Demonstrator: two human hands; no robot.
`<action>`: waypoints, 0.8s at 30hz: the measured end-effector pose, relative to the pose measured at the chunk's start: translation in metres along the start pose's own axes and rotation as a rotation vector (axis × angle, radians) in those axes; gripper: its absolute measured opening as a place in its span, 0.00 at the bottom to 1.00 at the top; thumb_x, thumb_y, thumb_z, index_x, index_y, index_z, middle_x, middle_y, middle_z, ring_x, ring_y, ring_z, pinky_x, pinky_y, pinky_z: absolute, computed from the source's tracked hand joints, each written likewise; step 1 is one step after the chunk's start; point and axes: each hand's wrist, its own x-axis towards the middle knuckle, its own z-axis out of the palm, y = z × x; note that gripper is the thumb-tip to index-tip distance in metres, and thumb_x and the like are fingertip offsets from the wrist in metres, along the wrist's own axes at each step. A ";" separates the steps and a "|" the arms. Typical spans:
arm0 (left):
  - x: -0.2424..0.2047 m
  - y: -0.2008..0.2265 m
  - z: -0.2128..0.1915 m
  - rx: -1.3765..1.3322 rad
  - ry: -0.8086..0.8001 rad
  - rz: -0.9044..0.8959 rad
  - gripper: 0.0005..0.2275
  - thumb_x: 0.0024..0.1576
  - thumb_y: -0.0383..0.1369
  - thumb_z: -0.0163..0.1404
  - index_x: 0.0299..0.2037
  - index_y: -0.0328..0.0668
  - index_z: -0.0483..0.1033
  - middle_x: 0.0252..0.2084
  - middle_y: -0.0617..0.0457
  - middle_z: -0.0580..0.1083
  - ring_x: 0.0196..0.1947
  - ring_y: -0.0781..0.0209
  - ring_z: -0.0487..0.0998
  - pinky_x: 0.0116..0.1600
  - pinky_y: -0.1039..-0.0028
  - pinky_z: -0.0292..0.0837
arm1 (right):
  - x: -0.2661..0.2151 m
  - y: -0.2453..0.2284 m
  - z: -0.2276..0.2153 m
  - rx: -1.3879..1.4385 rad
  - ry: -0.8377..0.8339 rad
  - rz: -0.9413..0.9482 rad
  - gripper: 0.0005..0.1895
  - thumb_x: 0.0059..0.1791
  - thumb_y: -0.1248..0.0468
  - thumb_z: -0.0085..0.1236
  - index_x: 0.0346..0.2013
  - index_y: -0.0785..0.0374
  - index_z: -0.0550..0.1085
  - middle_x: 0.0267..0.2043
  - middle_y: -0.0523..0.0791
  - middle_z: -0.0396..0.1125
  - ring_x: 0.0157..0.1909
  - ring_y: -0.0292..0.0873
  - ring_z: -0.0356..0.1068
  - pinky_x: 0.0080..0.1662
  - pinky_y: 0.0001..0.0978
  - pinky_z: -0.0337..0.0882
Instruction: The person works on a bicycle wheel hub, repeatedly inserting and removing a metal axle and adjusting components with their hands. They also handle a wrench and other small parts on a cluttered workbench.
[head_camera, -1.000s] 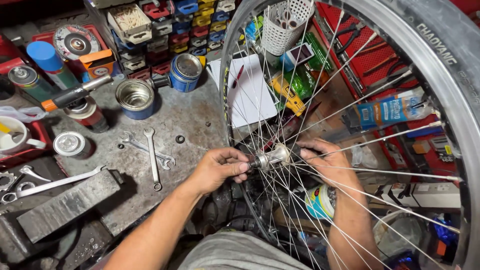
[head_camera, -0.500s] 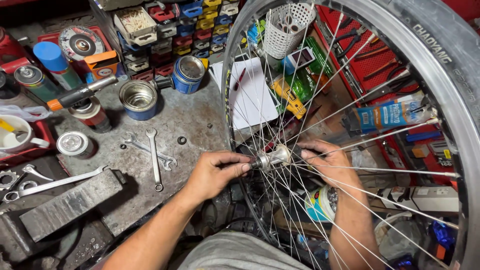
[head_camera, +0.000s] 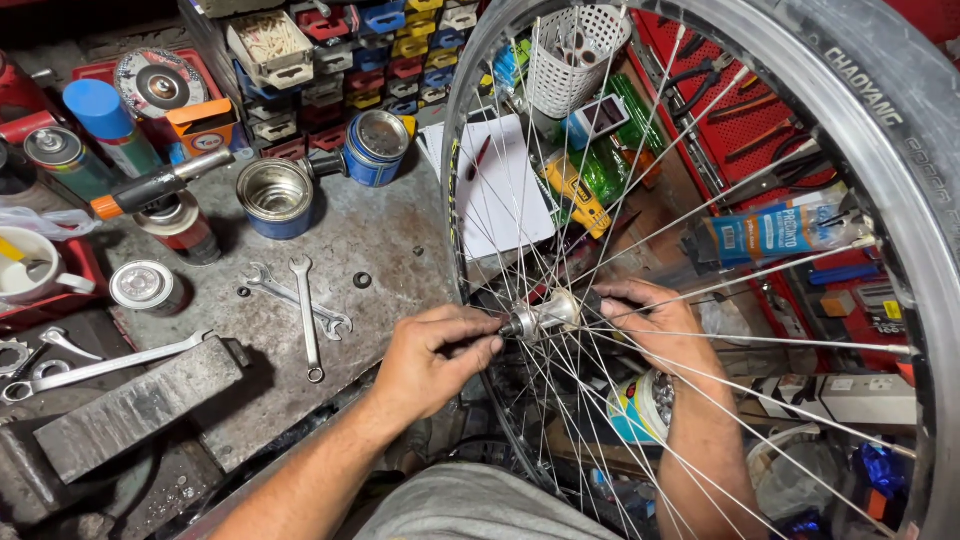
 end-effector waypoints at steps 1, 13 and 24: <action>0.000 0.003 0.001 -0.012 0.026 0.025 0.06 0.52 0.28 0.65 0.39 0.42 0.88 0.37 0.45 0.85 0.40 0.46 0.87 0.43 0.62 0.82 | 0.000 0.002 0.001 0.002 0.005 0.001 0.10 0.50 0.62 0.67 0.45 0.60 0.85 0.38 0.50 0.77 0.46 0.44 0.74 0.51 0.47 0.73; -0.013 -0.005 0.018 0.049 0.070 0.233 0.05 0.55 0.26 0.59 0.39 0.44 0.86 0.40 0.47 0.83 0.44 0.44 0.85 0.49 0.58 0.82 | -0.001 0.012 0.002 -0.008 0.012 0.012 0.11 0.50 0.61 0.67 0.45 0.61 0.85 0.40 0.50 0.78 0.48 0.45 0.76 0.53 0.48 0.73; -0.004 0.008 0.007 0.117 -0.077 -0.157 0.11 0.63 0.37 0.54 0.42 0.37 0.85 0.33 0.37 0.83 0.35 0.34 0.85 0.34 0.54 0.81 | 0.004 0.011 0.001 -0.010 0.009 0.038 0.13 0.49 0.60 0.68 0.46 0.62 0.84 0.41 0.53 0.78 0.49 0.50 0.76 0.54 0.51 0.72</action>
